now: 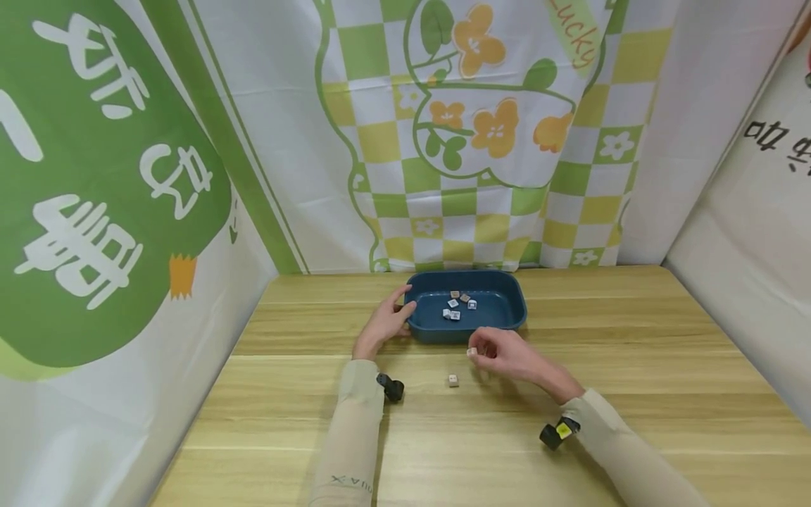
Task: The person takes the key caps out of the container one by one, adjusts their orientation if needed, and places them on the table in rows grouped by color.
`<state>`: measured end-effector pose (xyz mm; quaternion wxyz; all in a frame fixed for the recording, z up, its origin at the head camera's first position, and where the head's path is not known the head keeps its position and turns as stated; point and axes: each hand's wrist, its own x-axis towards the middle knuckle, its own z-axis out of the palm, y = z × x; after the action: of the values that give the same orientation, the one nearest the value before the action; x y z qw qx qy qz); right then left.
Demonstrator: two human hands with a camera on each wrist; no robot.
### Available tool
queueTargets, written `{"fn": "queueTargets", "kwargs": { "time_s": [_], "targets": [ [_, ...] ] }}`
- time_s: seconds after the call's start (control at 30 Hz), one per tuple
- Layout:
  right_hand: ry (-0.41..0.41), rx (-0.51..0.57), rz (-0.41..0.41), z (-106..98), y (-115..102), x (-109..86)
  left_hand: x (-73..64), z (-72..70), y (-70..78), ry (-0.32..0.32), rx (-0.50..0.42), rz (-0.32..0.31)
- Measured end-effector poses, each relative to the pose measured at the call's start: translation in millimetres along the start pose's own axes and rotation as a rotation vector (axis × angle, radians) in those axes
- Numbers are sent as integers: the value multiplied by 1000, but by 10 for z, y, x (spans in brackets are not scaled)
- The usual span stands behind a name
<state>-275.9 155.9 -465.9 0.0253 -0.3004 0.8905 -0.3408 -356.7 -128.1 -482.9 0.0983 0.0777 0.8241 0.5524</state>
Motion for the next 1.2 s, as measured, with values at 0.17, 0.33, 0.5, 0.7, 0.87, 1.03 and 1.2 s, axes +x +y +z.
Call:
{"fn": "queueTargets", "kwargs": {
  "time_s": [0.17,0.33,0.5,0.7,0.87,1.03,1.2],
  "targets": [
    [-4,-14,24,-12,10,-6,18,12,9,-14,-25,12],
    [-42,-8,12,-7,-6,3,7,9,10,3,-28,-3],
    [-108,23,45,1,-5,4,13,-2,-1,-4,-19,-1],
    [-214,88,104,18,10,2,27,-8,-9,-9,-18,1],
    [-245,73,96,57,20,9,20,-9,-7,-5,-9,1],
    [-276,58,73,108,43,13,-5,-16,5,-7,-10,4],
    [-280,25,53,151,47,12,-8,-19,7,-9,-6,4]
  ]
}}
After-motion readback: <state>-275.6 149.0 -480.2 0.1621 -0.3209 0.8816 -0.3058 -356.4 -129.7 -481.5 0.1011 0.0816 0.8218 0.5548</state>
